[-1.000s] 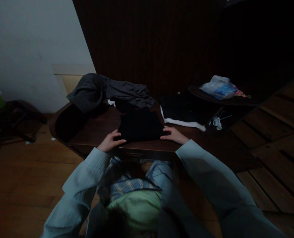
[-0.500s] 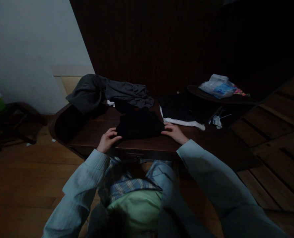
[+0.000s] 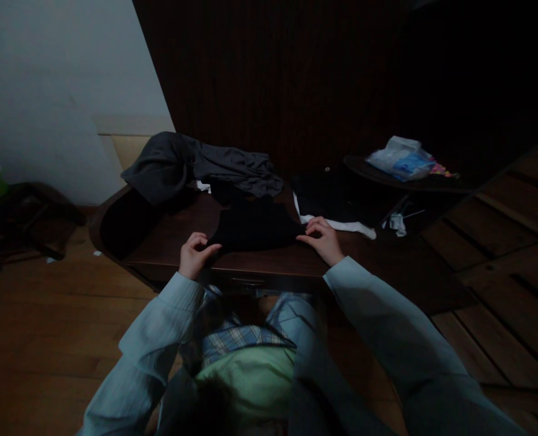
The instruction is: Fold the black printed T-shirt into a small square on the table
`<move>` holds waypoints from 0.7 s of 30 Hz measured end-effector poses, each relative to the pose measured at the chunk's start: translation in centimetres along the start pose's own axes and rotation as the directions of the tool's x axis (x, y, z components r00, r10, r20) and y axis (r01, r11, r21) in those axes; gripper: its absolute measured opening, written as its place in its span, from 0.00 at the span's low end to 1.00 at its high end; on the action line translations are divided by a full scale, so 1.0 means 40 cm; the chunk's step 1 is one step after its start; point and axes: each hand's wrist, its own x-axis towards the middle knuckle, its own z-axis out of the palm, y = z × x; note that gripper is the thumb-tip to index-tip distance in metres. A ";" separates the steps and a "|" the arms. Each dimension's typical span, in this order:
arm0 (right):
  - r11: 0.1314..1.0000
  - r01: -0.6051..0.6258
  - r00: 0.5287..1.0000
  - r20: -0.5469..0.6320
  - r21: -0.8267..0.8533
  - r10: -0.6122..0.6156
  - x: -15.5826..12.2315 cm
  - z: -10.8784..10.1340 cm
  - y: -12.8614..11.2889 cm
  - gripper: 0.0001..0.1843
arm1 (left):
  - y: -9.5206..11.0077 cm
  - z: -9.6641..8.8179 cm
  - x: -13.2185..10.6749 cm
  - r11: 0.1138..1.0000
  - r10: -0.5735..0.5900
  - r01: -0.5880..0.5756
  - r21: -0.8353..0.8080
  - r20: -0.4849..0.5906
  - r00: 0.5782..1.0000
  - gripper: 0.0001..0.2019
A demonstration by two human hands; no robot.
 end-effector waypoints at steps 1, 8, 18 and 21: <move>1.000 -0.010 1.000 0.026 0.023 0.010 -0.001 0.000 0.000 0.18 | 0.001 0.000 0.000 1.000 -0.002 0.002 -0.009 0.018 1.000 0.18; 0.974 -0.225 0.924 0.318 0.007 0.212 -0.007 -0.001 0.014 0.18 | 0.012 -0.005 -0.007 0.993 -0.110 0.115 -0.007 0.224 0.968 0.19; 0.999 -0.014 0.925 0.381 0.039 -0.001 -0.005 -0.003 0.020 0.16 | -0.001 -0.004 -0.006 0.996 0.017 -0.044 0.074 0.328 0.944 0.16; 1.000 0.002 0.963 0.269 0.009 -0.004 -0.004 -0.004 0.014 0.17 | -0.002 -0.002 -0.007 0.995 0.010 -0.037 0.094 0.278 0.960 0.15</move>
